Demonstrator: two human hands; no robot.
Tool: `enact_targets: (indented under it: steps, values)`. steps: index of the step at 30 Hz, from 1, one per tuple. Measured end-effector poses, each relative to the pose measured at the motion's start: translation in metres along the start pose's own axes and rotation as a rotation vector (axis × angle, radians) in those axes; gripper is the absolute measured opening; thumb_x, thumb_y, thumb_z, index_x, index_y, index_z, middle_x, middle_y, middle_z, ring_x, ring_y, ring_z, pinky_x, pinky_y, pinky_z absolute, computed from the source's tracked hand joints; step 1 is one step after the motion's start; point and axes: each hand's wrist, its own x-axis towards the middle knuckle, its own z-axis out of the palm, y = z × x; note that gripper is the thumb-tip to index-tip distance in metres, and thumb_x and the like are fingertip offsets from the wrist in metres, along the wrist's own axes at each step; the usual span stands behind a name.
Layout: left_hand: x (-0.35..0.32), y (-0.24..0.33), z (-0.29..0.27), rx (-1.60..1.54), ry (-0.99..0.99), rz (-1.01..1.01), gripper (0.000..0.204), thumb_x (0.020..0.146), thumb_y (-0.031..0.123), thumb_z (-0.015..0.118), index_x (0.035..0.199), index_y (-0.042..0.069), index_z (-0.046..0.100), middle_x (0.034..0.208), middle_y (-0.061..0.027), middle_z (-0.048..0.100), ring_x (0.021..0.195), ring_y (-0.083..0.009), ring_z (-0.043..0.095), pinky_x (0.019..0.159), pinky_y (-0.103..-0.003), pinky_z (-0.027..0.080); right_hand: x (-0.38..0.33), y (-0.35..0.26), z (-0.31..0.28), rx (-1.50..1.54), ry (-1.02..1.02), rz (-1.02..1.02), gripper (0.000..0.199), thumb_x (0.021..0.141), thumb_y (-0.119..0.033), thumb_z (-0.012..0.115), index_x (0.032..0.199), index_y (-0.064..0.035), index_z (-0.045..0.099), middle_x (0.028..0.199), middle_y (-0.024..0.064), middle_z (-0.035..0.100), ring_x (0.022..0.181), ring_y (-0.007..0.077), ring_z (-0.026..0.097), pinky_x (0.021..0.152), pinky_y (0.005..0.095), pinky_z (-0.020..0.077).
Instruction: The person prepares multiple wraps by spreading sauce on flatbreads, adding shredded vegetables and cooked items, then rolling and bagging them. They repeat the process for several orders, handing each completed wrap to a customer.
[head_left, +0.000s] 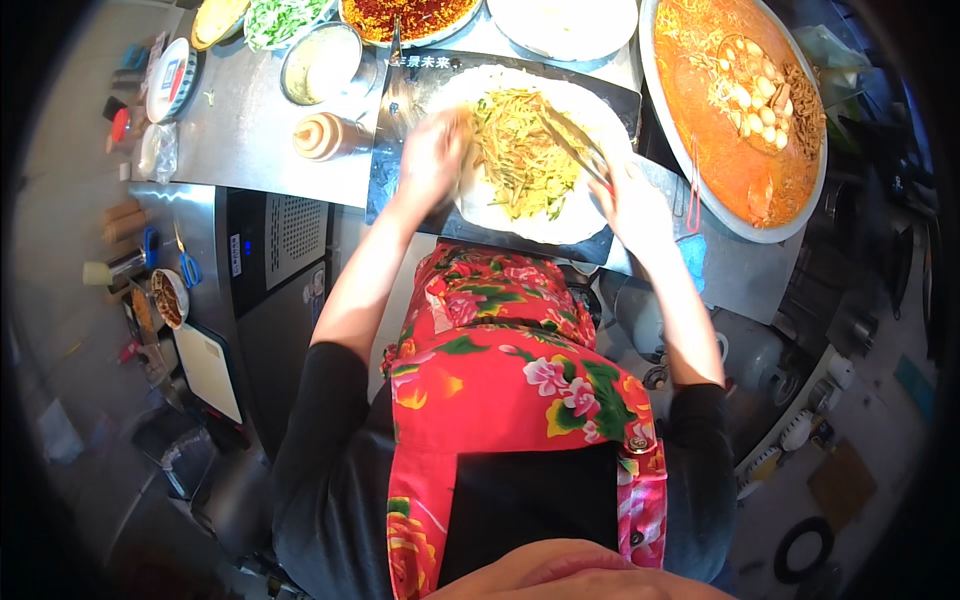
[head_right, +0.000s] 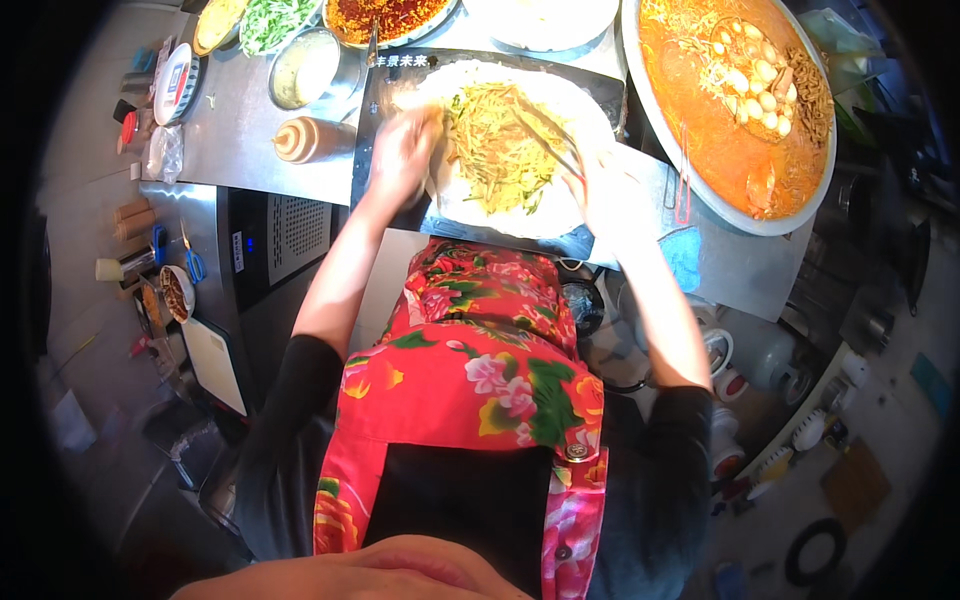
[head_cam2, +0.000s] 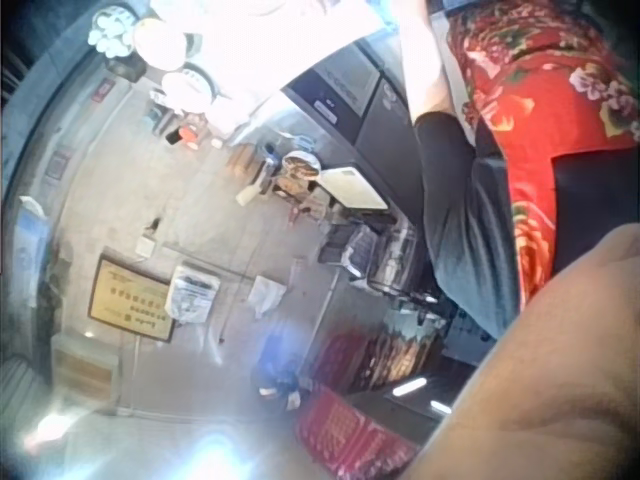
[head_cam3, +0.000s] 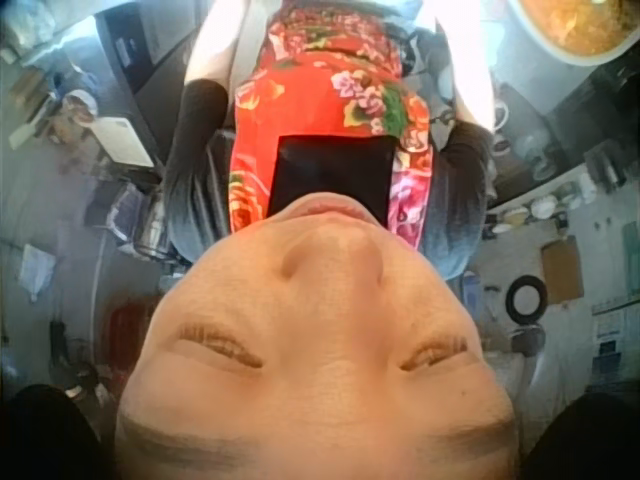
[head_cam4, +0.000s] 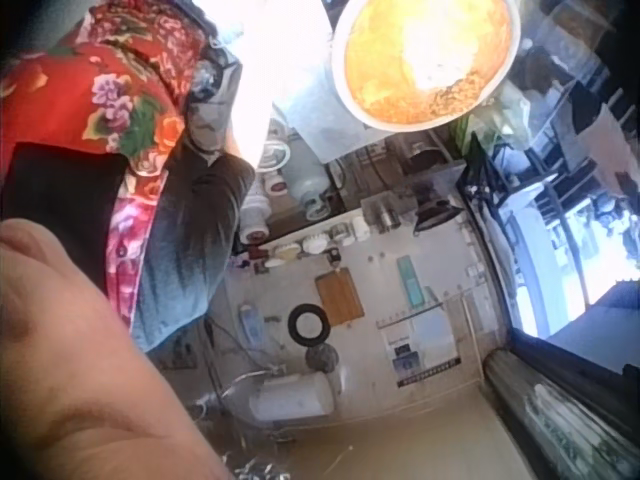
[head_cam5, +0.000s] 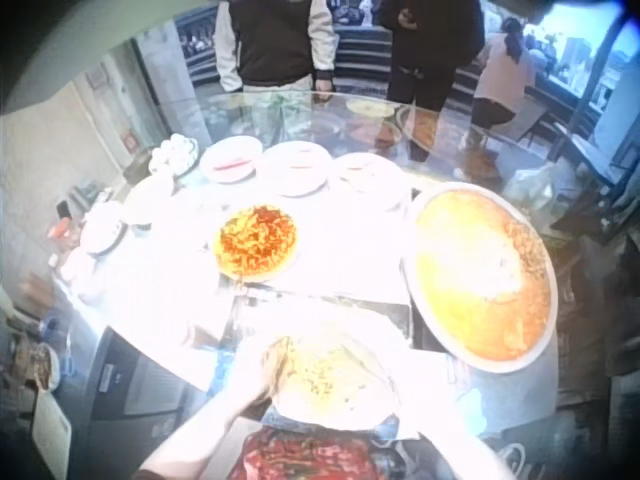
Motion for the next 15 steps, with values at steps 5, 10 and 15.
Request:
enact_targets:
  steps: [5,10,15]
  values:
    - [0.041,-0.020,0.045,0.004,-0.253,0.113,0.038,0.091,0.002,0.051,0.126,0.005,0.064,0.119,-0.0198,0.067,0.109,-0.0375,0.064,0.096,-0.041,0.051,-0.014,-0.011,0.019,-0.124,0.142,-0.096,0.060,0.092,-0.029,0.068,0.143,-0.0021,0.049,0.128,0.0278,0.058,0.122,0.0435,0.056,0.104,0.0479,0.0452]
    - [0.011,-0.024,0.057,-0.554,-0.393,-0.190,0.042,0.097,0.000,0.049,0.138,0.004,0.059,0.132,-0.0151,0.065,0.125,-0.0246,0.060,0.108,-0.033,0.044,-0.058,-0.032,0.035,0.175,-0.117,0.591,0.067,0.097,-0.030,0.065,0.151,-0.0029,0.037,0.131,0.0309,0.057,0.118,0.0443,0.060,0.094,0.0494,0.0530]
    - [0.004,-0.026,0.051,-0.584,-0.256,-0.086,0.038,0.101,0.007,0.052,0.138,0.001,0.058,0.133,-0.0140,0.064,0.123,-0.0194,0.060,0.106,-0.032,0.045,-0.053,-0.054,0.036,0.070,0.027,0.249,0.067,0.094,-0.030,0.068,0.149,-0.0049,0.039,0.120,0.0259,0.062,0.098,0.0423,0.067,0.086,0.0481,0.0552]
